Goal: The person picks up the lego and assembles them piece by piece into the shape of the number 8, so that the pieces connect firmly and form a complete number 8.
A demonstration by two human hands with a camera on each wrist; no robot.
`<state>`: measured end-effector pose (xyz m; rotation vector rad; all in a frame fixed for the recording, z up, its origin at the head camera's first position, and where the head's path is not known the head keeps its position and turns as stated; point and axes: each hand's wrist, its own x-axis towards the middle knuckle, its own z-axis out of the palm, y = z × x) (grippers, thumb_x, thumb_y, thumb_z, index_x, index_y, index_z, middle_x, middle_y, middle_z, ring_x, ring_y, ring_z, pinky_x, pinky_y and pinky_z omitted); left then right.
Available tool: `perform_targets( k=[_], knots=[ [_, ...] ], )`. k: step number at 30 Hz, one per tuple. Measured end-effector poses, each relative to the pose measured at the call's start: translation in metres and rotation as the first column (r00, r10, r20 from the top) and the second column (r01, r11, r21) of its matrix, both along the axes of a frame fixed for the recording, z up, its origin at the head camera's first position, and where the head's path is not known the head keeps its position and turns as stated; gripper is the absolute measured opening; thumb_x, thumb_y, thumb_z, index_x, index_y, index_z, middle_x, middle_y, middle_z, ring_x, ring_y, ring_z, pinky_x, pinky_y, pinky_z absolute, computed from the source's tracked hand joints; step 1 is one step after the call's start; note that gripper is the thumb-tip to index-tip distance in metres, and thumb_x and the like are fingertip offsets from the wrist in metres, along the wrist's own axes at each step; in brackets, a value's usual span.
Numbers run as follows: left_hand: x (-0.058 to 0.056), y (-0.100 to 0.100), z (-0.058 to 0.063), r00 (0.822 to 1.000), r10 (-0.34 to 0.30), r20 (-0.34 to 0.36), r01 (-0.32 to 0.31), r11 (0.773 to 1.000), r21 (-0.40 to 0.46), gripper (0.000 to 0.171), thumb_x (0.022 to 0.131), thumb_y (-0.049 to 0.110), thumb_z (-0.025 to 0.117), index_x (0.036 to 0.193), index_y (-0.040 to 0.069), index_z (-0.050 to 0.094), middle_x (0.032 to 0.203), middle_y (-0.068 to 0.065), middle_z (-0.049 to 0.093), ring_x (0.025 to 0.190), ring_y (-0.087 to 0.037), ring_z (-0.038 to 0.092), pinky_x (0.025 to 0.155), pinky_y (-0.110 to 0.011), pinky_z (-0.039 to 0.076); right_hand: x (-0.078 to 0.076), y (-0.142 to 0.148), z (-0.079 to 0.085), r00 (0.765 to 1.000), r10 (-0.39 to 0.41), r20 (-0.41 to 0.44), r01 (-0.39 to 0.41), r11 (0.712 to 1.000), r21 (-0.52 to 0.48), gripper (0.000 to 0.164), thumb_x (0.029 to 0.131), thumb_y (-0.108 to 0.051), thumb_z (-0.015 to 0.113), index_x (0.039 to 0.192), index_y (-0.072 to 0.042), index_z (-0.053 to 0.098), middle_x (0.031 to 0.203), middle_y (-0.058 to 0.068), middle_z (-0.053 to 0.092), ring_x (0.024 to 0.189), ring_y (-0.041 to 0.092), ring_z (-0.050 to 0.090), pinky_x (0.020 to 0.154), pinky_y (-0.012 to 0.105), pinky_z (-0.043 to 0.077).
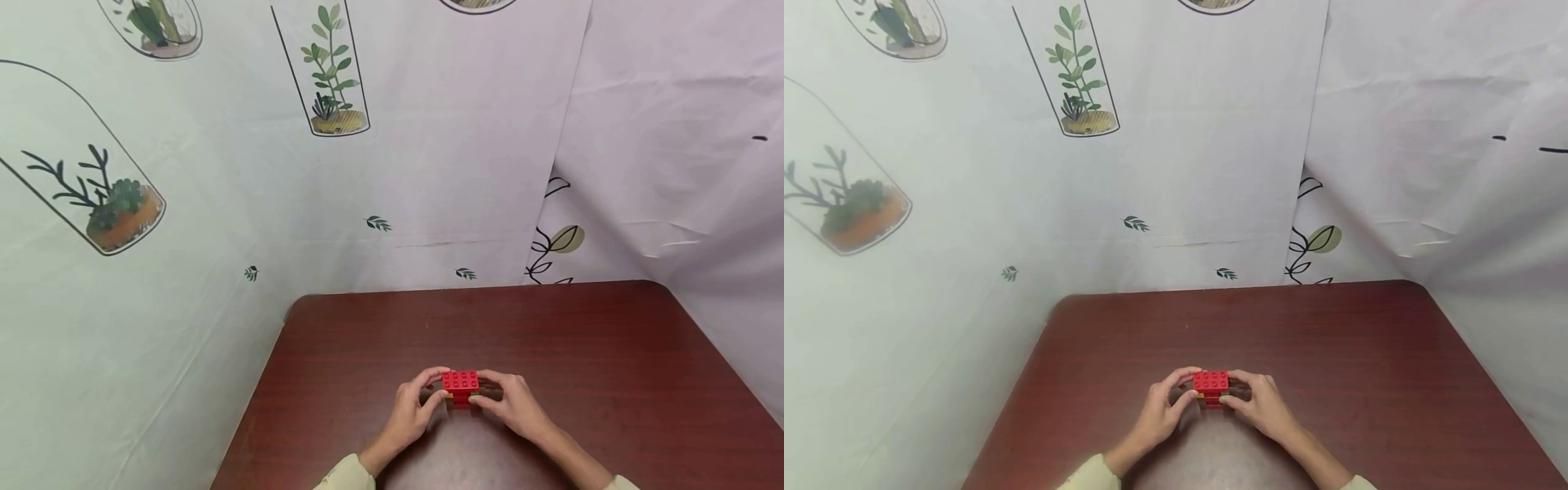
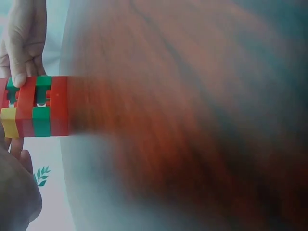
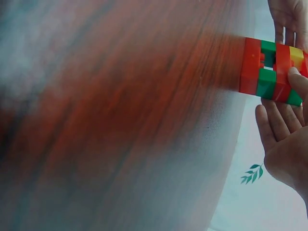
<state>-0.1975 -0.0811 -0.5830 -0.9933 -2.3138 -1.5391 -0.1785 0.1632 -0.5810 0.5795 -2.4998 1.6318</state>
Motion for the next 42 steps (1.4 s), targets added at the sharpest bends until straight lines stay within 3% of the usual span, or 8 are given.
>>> perform_targets(
  k=[4,9,14,18,23,30,38,42],
  knots=[
    [0.0,0.001,-0.002,1.0,0.011,-0.026,-0.01,1.0,0.006,0.036,0.098,0.003,0.074,0.133,0.007,0.067,0.123,-0.009,0.077,0.114,-0.026,0.074,0.088,-0.054,0.06,0.0,0.0,0.0,1.0,-0.001,0.003,0.001,1.0,0.003,0.036,0.092,-0.014,0.085,0.123,0.0,0.074,0.113,0.016,0.078,0.098,0.023,0.078,0.078,0.029,0.062],
    [-0.005,-0.002,-0.007,0.998,-0.006,-0.061,0.004,1.0,-0.026,0.039,0.101,0.011,0.074,0.139,0.015,0.065,0.129,-0.004,0.075,0.116,-0.02,0.073,0.091,-0.047,0.06,0.0,0.001,0.001,1.0,-0.002,-0.001,0.002,1.0,0.012,0.037,0.092,-0.015,0.085,0.123,0.001,0.074,0.114,0.016,0.078,0.098,0.024,0.078,0.078,0.03,0.062],
    [-0.009,-0.005,-0.002,0.995,0.018,-0.093,-0.021,0.999,-0.04,0.044,0.097,0.018,0.081,0.139,0.016,0.067,0.131,0.002,0.074,0.111,-0.02,0.072,0.089,-0.038,0.059,0.0,0.0,0.002,1.0,0.003,0.002,-0.003,1.0,0.012,0.037,0.092,-0.015,0.085,0.123,0.0,0.074,0.114,0.015,0.078,0.099,0.025,0.078,0.079,0.031,0.062],
    [-0.012,-0.005,0.003,0.991,0.055,-0.124,-0.06,0.997,-0.041,0.042,0.092,0.023,0.086,0.131,0.016,0.074,0.124,0.007,0.076,0.11,-0.02,0.07,0.088,-0.038,0.058,0.0,0.0,0.001,1.0,0.003,0.003,-0.003,1.0,0.005,0.036,0.091,-0.014,0.086,0.123,0.0,0.074,0.113,0.015,0.078,0.098,0.023,0.078,0.079,0.031,0.062],
    [-0.014,-0.005,0.007,0.995,0.075,-0.063,-0.078,0.996,-0.045,0.038,0.088,0.027,0.088,0.124,0.02,0.079,0.116,0.012,0.077,0.11,-0.013,0.07,0.09,-0.044,0.059,0.0,0.0,0.001,1.0,0.002,0.0,-0.002,1.0,-0.003,0.036,0.091,-0.013,0.086,0.122,0.0,0.074,0.112,0.014,0.078,0.098,0.022,0.078,0.079,0.03,0.062],
    [-0.01,-0.004,0.01,0.989,0.061,0.138,-0.064,0.998,0.012,0.035,0.088,0.026,0.087,0.122,0.024,0.08,0.115,0.01,0.078,0.104,-0.027,0.072,0.084,-0.043,0.06,0.0,0.001,0.0,1.0,0.005,0.008,-0.005,1.0,-0.006,0.037,0.091,-0.013,0.086,0.123,0.0,0.074,0.114,0.016,0.078,0.098,0.023,0.078,0.08,0.031,0.062],
    [-0.011,-0.001,0.004,0.986,0.075,0.147,-0.08,0.996,0.026,0.034,0.088,0.024,0.087,0.122,0.025,0.08,0.113,0.009,0.078,0.101,-0.021,0.072,0.078,-0.035,0.058,0.0,0.002,0.001,1.0,-0.013,0.004,0.013,1.0,0.002,0.037,0.09,-0.012,0.087,0.122,0.0,0.075,0.112,0.015,0.078,0.098,0.021,0.078,0.079,0.031,0.062],
    [-0.01,0.0,0.003,0.984,0.07,0.162,-0.077,0.996,0.038,0.035,0.088,0.022,0.087,0.122,0.024,0.08,0.112,0.008,0.078,0.1,-0.026,0.073,0.075,-0.031,0.057,0.001,0.002,0.002,1.0,-0.011,0.016,0.011,1.0,-0.008,0.038,0.09,-0.013,0.087,0.123,0.002,0.074,0.113,0.017,0.078,0.099,0.023,0.078,0.081,0.034,0.063]
  ],
)
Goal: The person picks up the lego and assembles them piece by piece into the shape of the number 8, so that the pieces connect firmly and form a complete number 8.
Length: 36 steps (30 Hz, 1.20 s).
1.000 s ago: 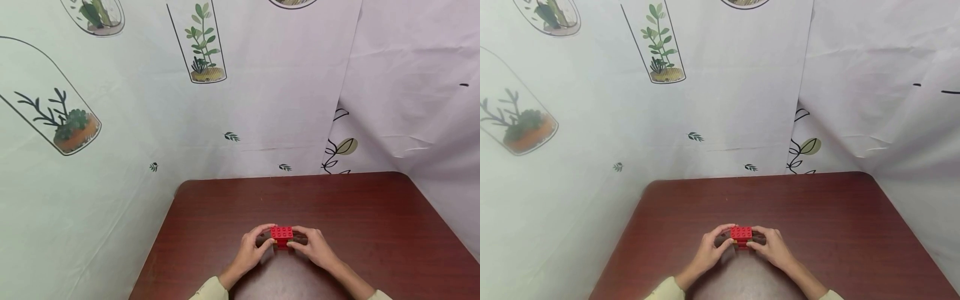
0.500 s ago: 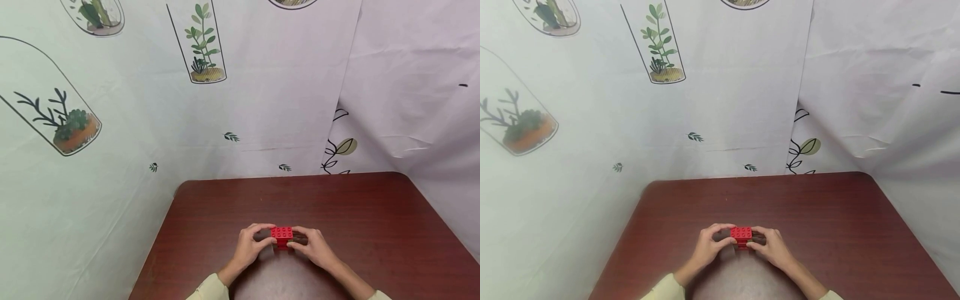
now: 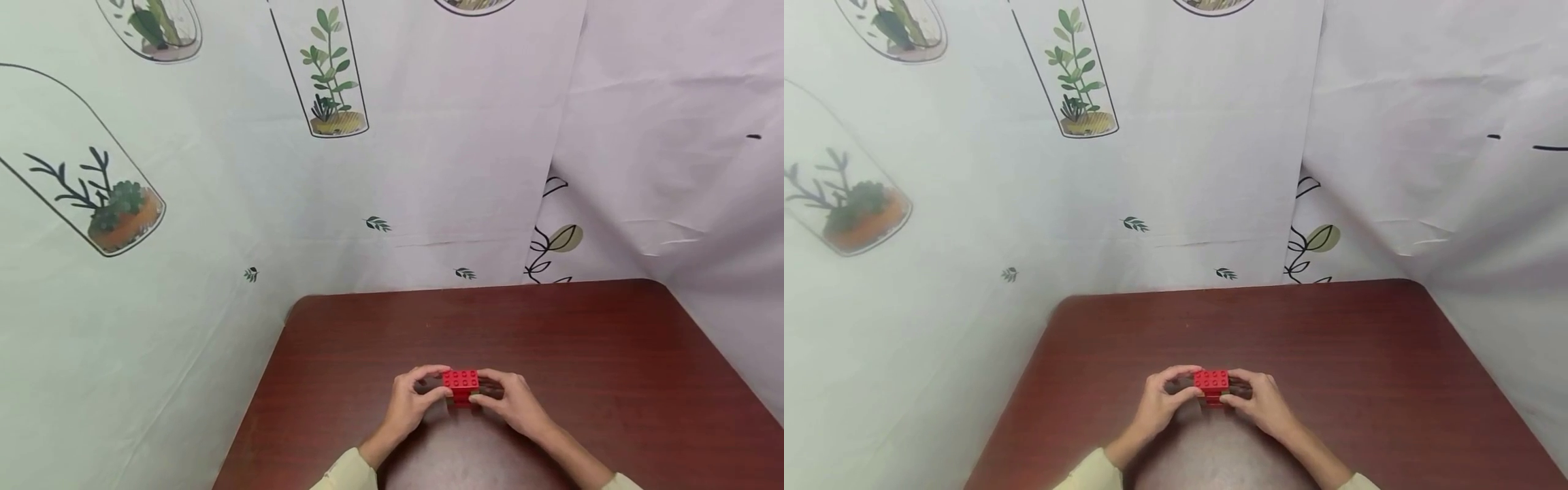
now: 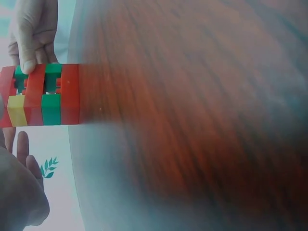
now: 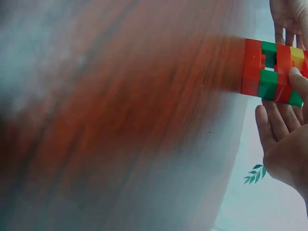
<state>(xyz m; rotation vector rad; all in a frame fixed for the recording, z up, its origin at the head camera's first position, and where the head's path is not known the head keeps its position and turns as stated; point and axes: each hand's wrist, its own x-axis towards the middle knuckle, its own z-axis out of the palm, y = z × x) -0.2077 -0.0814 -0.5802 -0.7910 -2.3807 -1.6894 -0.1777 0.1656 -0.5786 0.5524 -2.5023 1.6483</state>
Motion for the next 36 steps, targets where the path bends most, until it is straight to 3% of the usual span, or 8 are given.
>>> perform_targets(
  k=[4,8,14,18,27,32,36],
  knots=[
    [0.001,-0.001,0.0,0.999,-0.011,0.039,0.011,1.0,0.015,0.035,0.089,0.023,0.087,0.123,0.024,0.079,0.113,0.006,0.078,0.096,-0.035,0.072,0.073,-0.028,0.056,0.0,-0.001,0.003,1.0,0.019,0.021,-0.018,1.0,-0.002,0.04,0.09,-0.012,0.086,0.124,0.004,0.072,0.116,0.02,0.076,0.099,0.029,0.078,0.081,0.035,0.063],
    [0.001,-0.002,0.0,0.999,-0.019,0.042,0.018,1.0,0.016,0.035,0.089,0.023,0.087,0.124,0.025,0.079,0.115,0.007,0.078,0.098,-0.035,0.071,0.076,-0.031,0.057,0.002,-0.001,0.005,0.999,0.044,0.029,-0.044,0.999,0.011,0.041,0.09,-0.009,0.086,0.126,0.005,0.071,0.119,0.021,0.075,0.101,0.032,0.077,0.082,0.037,0.063],
    [-0.001,-0.003,0.002,0.998,-0.057,0.008,0.057,0.998,0.036,0.043,0.087,0.019,0.09,0.127,0.02,0.077,0.124,0.006,0.076,0.113,-0.026,0.07,0.094,-0.05,0.055,0.003,0.001,0.01,0.999,0.037,0.036,-0.038,0.998,0.049,0.054,0.088,-0.01,0.088,0.135,0.005,0.066,0.126,0.022,0.072,0.108,0.036,0.075,0.086,0.04,0.062],
    [-0.001,-0.005,0.007,0.996,-0.078,0.037,0.077,0.996,0.037,0.049,0.086,0.02,0.091,0.132,0.021,0.075,0.129,0.009,0.074,0.123,-0.022,0.066,0.103,-0.05,0.051,0.004,0.003,0.016,1.0,0.019,0.002,-0.019,0.999,0.04,0.062,0.087,-0.015,0.089,0.14,0.004,0.063,0.133,0.023,0.07,0.114,0.04,0.072,0.09,0.045,0.06],
    [-0.003,-0.004,0.011,0.997,-0.08,0.014,0.079,0.995,0.052,0.043,0.09,0.021,0.087,0.132,0.019,0.076,0.128,0.007,0.075,0.123,-0.02,0.068,0.106,-0.041,0.052,0.006,0.002,0.023,0.988,-0.048,-0.15,0.055,0.998,0.044,0.049,0.088,-0.021,0.089,0.133,-0.008,0.073,0.125,0.004,0.077,0.108,0.029,0.074,0.085,0.051,0.061],
    [-0.001,-0.004,0.01,0.998,-0.063,-0.032,0.065,0.996,0.06,0.039,0.09,0.017,0.087,0.128,0.017,0.078,0.124,0.005,0.077,0.118,-0.02,0.07,0.1,-0.046,0.056,0.007,0.002,0.024,0.982,-0.075,-0.176,0.087,0.994,0.062,0.042,0.089,-0.017,0.088,0.129,-0.01,0.077,0.12,0.001,0.078,0.108,0.02,0.075,0.085,0.048,0.062],
    [0.0,-0.005,0.009,0.998,-0.055,-0.024,0.056,0.998,0.042,0.037,0.09,0.02,0.087,0.126,0.02,0.079,0.122,0.008,0.077,0.117,-0.019,0.07,0.1,-0.043,0.055,0.008,0.001,0.023,0.975,-0.094,-0.201,0.11,0.992,0.068,0.039,0.088,-0.016,0.088,0.126,-0.011,0.079,0.117,0.0,0.079,0.107,0.017,0.075,0.085,0.043,0.062]
  ],
)
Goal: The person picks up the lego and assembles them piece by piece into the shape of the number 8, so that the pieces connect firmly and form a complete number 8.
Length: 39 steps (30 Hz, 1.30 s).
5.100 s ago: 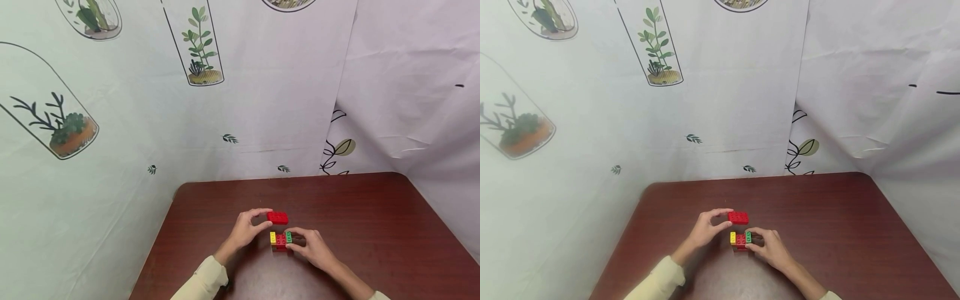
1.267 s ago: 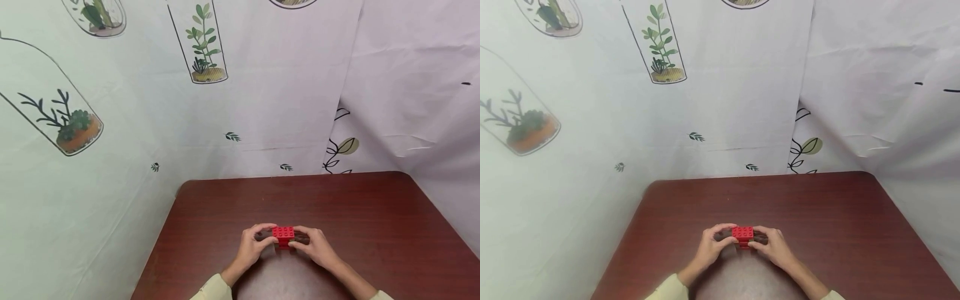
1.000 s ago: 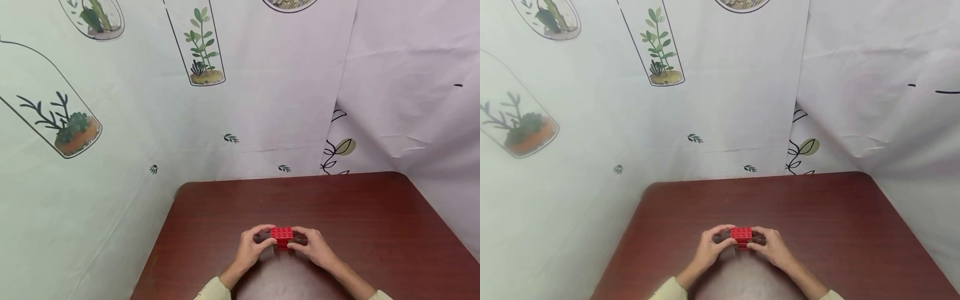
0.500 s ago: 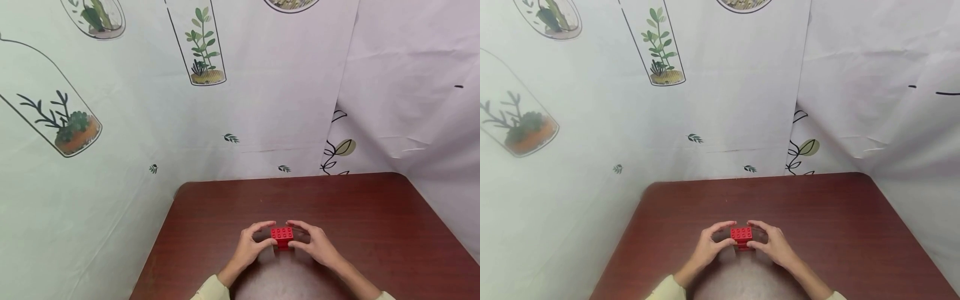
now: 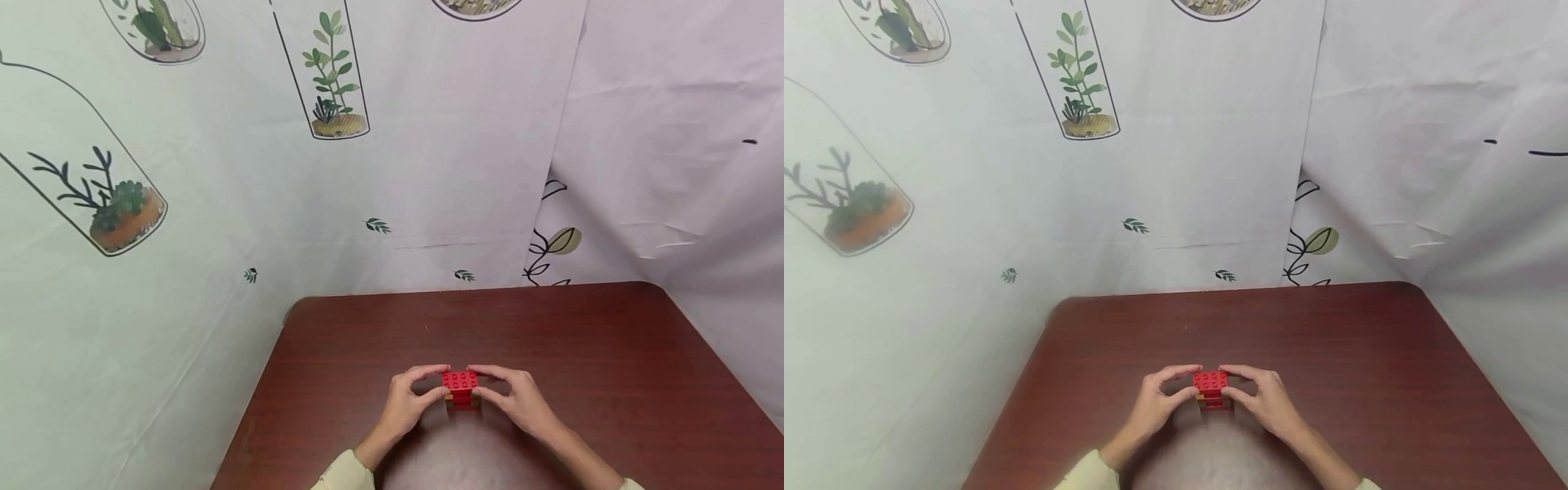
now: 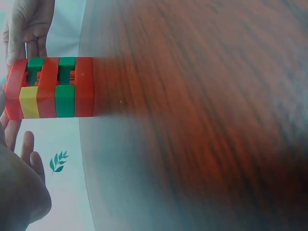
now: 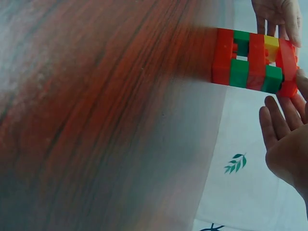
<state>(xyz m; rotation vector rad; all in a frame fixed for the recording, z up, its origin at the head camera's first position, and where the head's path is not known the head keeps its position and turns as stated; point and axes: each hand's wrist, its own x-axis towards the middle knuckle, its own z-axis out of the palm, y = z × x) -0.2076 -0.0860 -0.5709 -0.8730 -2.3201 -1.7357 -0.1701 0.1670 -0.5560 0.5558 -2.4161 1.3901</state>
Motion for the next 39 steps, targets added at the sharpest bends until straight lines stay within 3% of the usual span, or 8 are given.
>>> perform_targets(
  k=[8,12,18,26,33,39],
  knots=[
    [-0.0005,-0.0019,-0.0014,0.999,0.005,0.043,-0.002,0.999,-0.053,0.032,0.093,0.026,0.085,0.124,0.024,0.08,0.119,0.012,0.077,0.117,-0.016,0.07,0.102,-0.042,0.055,0.0001,0.0001,-0.0017,1.0,-0.015,0.006,0.015,1.0,-0.015,0.035,0.088,-0.018,0.088,0.122,-0.016,0.081,0.113,-0.002,0.08,0.103,0.015,0.075,0.083,0.036,0.062],
    [0.0007,-0.0015,0.0001,0.999,0.01,0.05,-0.007,0.998,-0.058,0.031,0.093,0.027,0.084,0.124,0.025,0.08,0.119,0.012,0.077,0.116,-0.015,0.07,0.1,-0.045,0.056,-0.0009,0.0001,-0.0014,1.0,0.005,0.015,-0.004,0.999,-0.052,0.034,0.088,-0.017,0.088,0.121,-0.012,0.081,0.112,0.0,0.08,0.101,0.015,0.076,0.08,0.041,0.063],
    [0.0027,0.0002,0.0013,1.0,0.021,-0.001,-0.021,0.998,-0.054,0.03,0.094,0.024,0.083,0.123,0.02,0.08,0.118,0.006,0.078,0.112,-0.016,0.072,0.096,-0.043,0.057,-0.002,0.0006,-0.0014,0.999,0.044,0.022,-0.042,0.995,-0.096,0.034,0.088,-0.014,0.087,0.12,-0.009,0.08,0.111,0.005,0.08,0.096,0.016,0.077,0.076,0.044,0.064],
    [0.0031,0.0015,0.0002,0.999,-0.011,0.042,0.01,1.0,0.005,0.029,0.094,0.021,0.083,0.123,0.015,0.08,0.117,0.002,0.079,0.109,-0.018,0.074,0.089,-0.05,0.061,-0.0026,0.002,-0.0012,0.998,0.056,0.032,-0.053,0.995,-0.083,0.032,0.088,-0.017,0.087,0.119,-0.01,0.081,0.11,0.003,0.08,0.094,0.018,0.077,0.076,0.045,0.063],
    [0.0031,0.002,-0.0046,0.998,-0.029,0.051,0.028,0.999,0.025,0.03,0.096,0.018,0.08,0.125,0.014,0.079,0.117,0.0,0.079,0.105,-0.018,0.076,0.087,-0.036,0.062,-0.0036,0.0031,-0.0005,0.995,0.08,0.051,-0.076,0.994,-0.076,0.031,0.09,-0.018,0.086,0.119,-0.009,0.08,0.11,0.004,0.08,0.094,0.019,0.077,0.076,0.042,0.063],
    [0.0044,0.004,-0.0043,1.0,-0.023,0.012,0.022,0.999,0.034,0.031,0.097,0.016,0.079,0.127,0.01,0.077,0.119,-0.003,0.078,0.106,-0.018,0.076,0.084,-0.036,0.062,-0.0044,0.0044,-0.0018,0.991,0.108,0.074,-0.1,0.989,-0.107,0.032,0.091,-0.017,0.085,0.121,-0.007,0.078,0.111,0.008,0.079,0.096,0.017,0.077,0.078,0.039,0.064]
  ],
)
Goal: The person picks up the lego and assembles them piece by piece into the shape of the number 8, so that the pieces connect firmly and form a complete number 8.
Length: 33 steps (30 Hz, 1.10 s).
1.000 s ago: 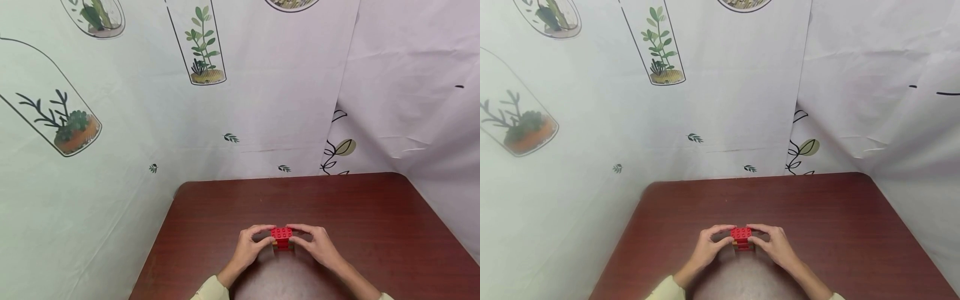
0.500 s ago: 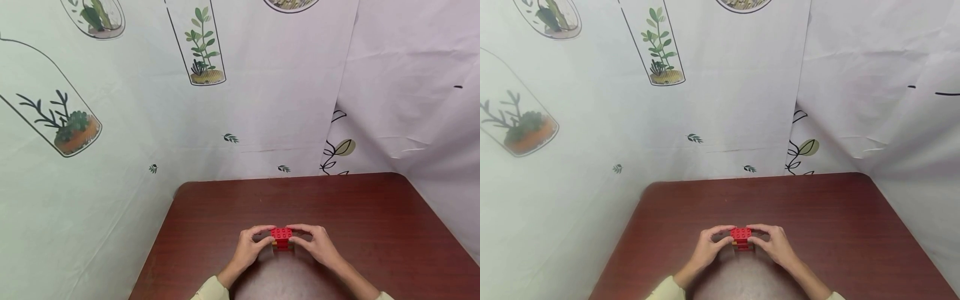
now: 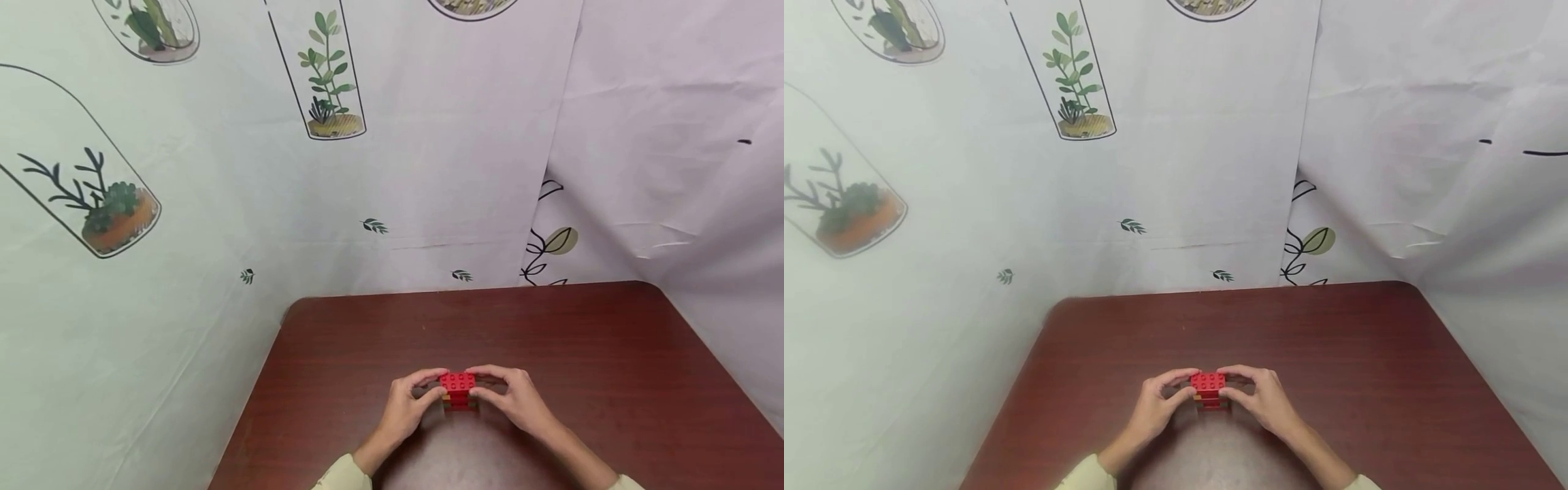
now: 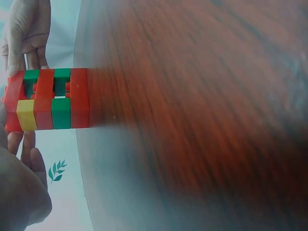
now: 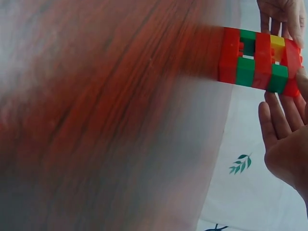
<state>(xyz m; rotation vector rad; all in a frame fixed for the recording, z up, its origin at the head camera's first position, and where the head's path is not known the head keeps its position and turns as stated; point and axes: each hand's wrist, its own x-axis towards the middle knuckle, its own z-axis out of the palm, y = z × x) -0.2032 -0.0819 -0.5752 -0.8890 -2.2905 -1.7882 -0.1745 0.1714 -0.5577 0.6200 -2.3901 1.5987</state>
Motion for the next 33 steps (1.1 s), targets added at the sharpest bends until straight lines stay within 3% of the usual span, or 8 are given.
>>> perform_targets(
  k=[7,11,18,27,33],
  knots=[
    [0.0032,0.0014,0.0049,0.999,0.041,0.019,-0.04,0.997,-0.06,0.033,0.098,0.012,0.078,0.13,0.01,0.077,0.122,-0.002,0.077,0.102,-0.018,0.075,0.084,-0.044,0.062,-0.0006,0.0025,-0.0019,0.998,0.027,0.055,-0.023,0.998,-0.067,0.037,0.09,-0.015,0.086,0.124,-0.003,0.076,0.114,0.011,0.078,0.098,0.018,0.077,0.083,0.035,0.063],
    [0.007,0.0019,0.0104,0.998,0.059,-0.033,-0.062,0.992,-0.106,0.037,0.097,0.01,0.079,0.133,0.009,0.075,0.126,-0.002,0.076,0.105,-0.027,0.074,0.087,-0.05,0.061,0.0004,0.0053,-0.0024,0.996,0.038,0.078,-0.03,0.995,-0.099,0.044,0.09,-0.012,0.085,0.13,0.001,0.072,0.12,0.016,0.077,0.099,0.02,0.077,0.085,0.031,0.062],
    [0.0046,-0.0022,0.0057,0.996,0.063,-0.069,-0.074,0.983,-0.168,0.037,0.098,0.026,0.08,0.133,0.019,0.076,0.126,0.008,0.076,0.11,-0.028,0.073,0.09,-0.039,0.06,0.0037,0.0039,-0.0038,0.999,0.012,0.051,-0.008,0.997,-0.079,0.04,0.092,-0.013,0.084,0.129,-0.001,0.074,0.121,0.013,0.077,0.101,0.017,0.076,0.082,0.032,0.062],
    [0.0045,0.0005,0.0043,0.999,0.026,0.02,-0.024,0.995,-0.101,0.032,0.098,0.02,0.078,0.13,0.017,0.075,0.118,0.001,0.078,0.099,-0.018,0.075,0.079,-0.03,0.061,0.0062,-0.002,-0.0064,0.999,-0.042,-0.01,0.041,0.996,-0.076,0.033,0.09,-0.009,0.085,0.122,-0.007,0.078,0.112,0.008,0.08,0.098,0.011,0.075,0.078,0.034,0.063],
    [0.0039,0.0023,0.0047,1.0,0.018,0.023,-0.016,0.996,-0.085,0.032,0.097,0.018,0.078,0.129,0.015,0.075,0.12,0.0,0.078,0.101,-0.017,0.075,0.077,-0.029,0.061,0.0058,-0.001,-0.0085,0.998,-0.056,-0.029,0.055,0.997,-0.053,0.033,0.09,-0.01,0.085,0.122,-0.006,0.078,0.11,0.007,0.08,0.097,0.013,0.076,0.077,0.035,0.063]
  ],
)
